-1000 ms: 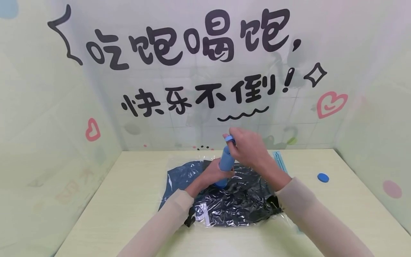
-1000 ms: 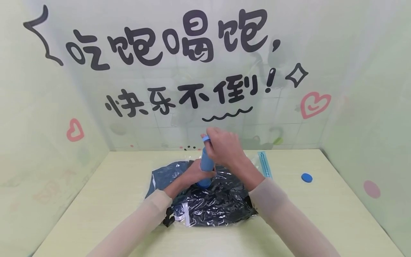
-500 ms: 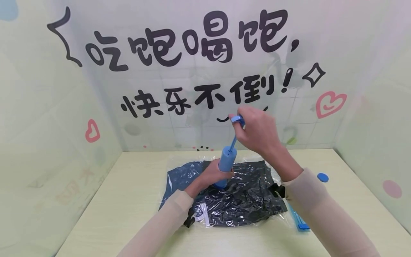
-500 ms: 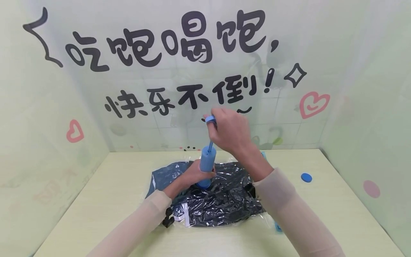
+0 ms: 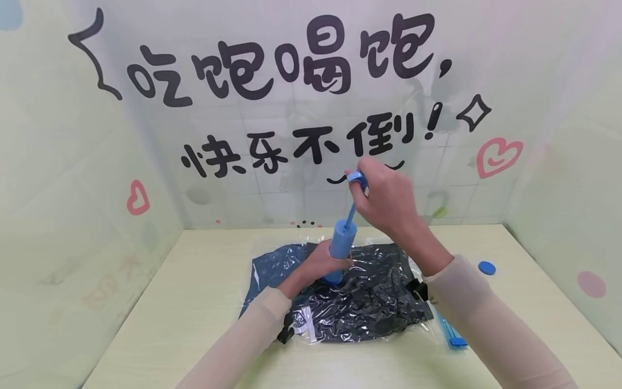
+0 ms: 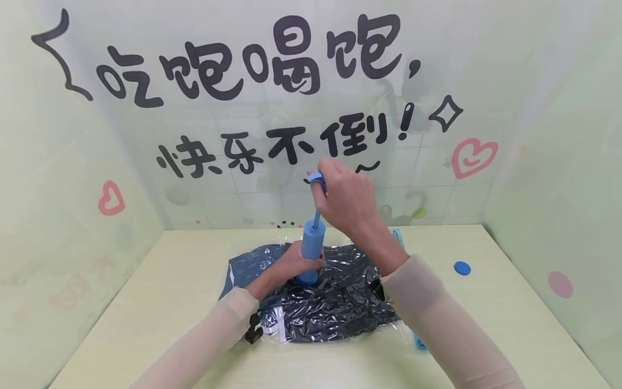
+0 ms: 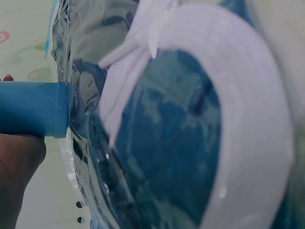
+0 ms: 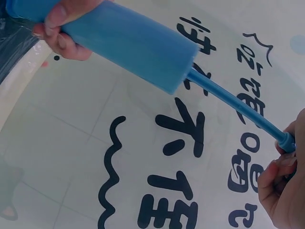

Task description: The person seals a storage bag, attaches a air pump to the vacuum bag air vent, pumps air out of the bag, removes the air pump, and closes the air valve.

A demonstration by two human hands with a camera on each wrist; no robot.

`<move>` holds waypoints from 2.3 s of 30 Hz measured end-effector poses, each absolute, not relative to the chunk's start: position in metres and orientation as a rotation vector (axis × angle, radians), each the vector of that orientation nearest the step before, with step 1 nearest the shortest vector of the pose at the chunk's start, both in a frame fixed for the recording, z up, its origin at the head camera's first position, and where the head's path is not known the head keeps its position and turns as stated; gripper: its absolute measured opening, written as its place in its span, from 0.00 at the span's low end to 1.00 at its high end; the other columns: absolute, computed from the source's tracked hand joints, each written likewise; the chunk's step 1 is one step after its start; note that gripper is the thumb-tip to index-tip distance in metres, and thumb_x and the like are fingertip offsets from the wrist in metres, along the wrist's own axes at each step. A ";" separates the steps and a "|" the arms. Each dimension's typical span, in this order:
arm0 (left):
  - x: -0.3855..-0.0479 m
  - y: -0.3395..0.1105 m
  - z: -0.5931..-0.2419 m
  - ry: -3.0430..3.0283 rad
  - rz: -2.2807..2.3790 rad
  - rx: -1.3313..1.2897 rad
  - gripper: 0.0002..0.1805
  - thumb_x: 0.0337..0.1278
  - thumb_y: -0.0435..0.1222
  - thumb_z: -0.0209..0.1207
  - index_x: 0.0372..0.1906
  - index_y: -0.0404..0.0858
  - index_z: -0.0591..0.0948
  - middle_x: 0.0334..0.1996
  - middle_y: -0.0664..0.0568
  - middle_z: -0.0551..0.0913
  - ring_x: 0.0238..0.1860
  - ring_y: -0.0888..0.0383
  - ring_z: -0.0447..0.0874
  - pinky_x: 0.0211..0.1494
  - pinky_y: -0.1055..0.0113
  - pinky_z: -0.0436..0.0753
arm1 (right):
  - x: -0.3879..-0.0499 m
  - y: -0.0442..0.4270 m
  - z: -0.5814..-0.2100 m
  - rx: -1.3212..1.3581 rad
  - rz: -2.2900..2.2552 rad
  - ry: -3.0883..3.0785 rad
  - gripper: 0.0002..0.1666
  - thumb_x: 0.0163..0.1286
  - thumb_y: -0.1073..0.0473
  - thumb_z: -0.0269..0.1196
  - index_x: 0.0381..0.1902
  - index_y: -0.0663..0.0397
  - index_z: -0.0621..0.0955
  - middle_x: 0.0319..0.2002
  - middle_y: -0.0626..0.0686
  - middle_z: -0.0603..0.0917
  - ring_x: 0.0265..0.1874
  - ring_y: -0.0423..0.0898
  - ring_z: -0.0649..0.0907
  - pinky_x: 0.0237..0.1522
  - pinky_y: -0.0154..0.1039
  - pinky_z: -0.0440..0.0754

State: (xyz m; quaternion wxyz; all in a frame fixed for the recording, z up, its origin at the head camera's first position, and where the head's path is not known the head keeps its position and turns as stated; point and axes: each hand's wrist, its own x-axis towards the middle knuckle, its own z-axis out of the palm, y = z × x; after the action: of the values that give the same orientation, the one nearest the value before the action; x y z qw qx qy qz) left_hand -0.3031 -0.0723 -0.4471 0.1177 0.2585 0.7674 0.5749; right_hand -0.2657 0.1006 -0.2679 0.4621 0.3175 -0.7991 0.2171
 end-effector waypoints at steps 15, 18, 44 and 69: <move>-0.306 -0.071 -0.450 2.220 1.695 0.759 0.15 0.58 0.37 0.66 0.47 0.34 0.80 0.36 0.51 0.83 0.39 0.52 0.81 0.51 0.53 0.77 | -0.268 0.096 -0.312 0.811 0.480 -2.101 0.11 0.67 0.66 0.60 0.28 0.55 0.68 0.21 0.48 0.63 0.15 0.45 0.63 0.14 0.39 0.61; -0.305 -0.071 -0.450 2.209 1.712 0.778 0.13 0.57 0.35 0.65 0.45 0.34 0.80 0.35 0.51 0.83 0.38 0.53 0.80 0.49 0.54 0.78 | -0.268 0.095 -0.324 0.814 0.469 -2.154 0.11 0.68 0.65 0.59 0.29 0.54 0.67 0.21 0.48 0.63 0.15 0.44 0.63 0.14 0.38 0.62; -0.306 -0.073 -0.449 2.213 1.699 0.781 0.15 0.58 0.35 0.64 0.47 0.32 0.79 0.36 0.50 0.82 0.38 0.52 0.80 0.50 0.55 0.78 | -0.265 0.092 -0.323 0.822 0.499 -2.277 0.13 0.70 0.63 0.59 0.27 0.52 0.68 0.18 0.46 0.62 0.13 0.42 0.62 0.14 0.37 0.61; -0.307 -0.073 -0.450 2.202 1.670 0.745 0.15 0.60 0.35 0.65 0.47 0.28 0.80 0.38 0.50 0.84 0.43 0.52 0.82 0.53 0.52 0.77 | -0.260 0.095 -0.265 0.756 0.527 -2.103 0.07 0.68 0.66 0.60 0.30 0.58 0.74 0.19 0.48 0.68 0.13 0.45 0.64 0.14 0.41 0.61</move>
State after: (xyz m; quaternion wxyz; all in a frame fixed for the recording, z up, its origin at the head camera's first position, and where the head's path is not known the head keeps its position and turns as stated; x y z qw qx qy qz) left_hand -0.3065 -0.0730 -0.4505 0.1390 0.2577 0.7618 0.5778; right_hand -0.2604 0.0954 -0.2649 0.4104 0.3003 -0.8352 0.2093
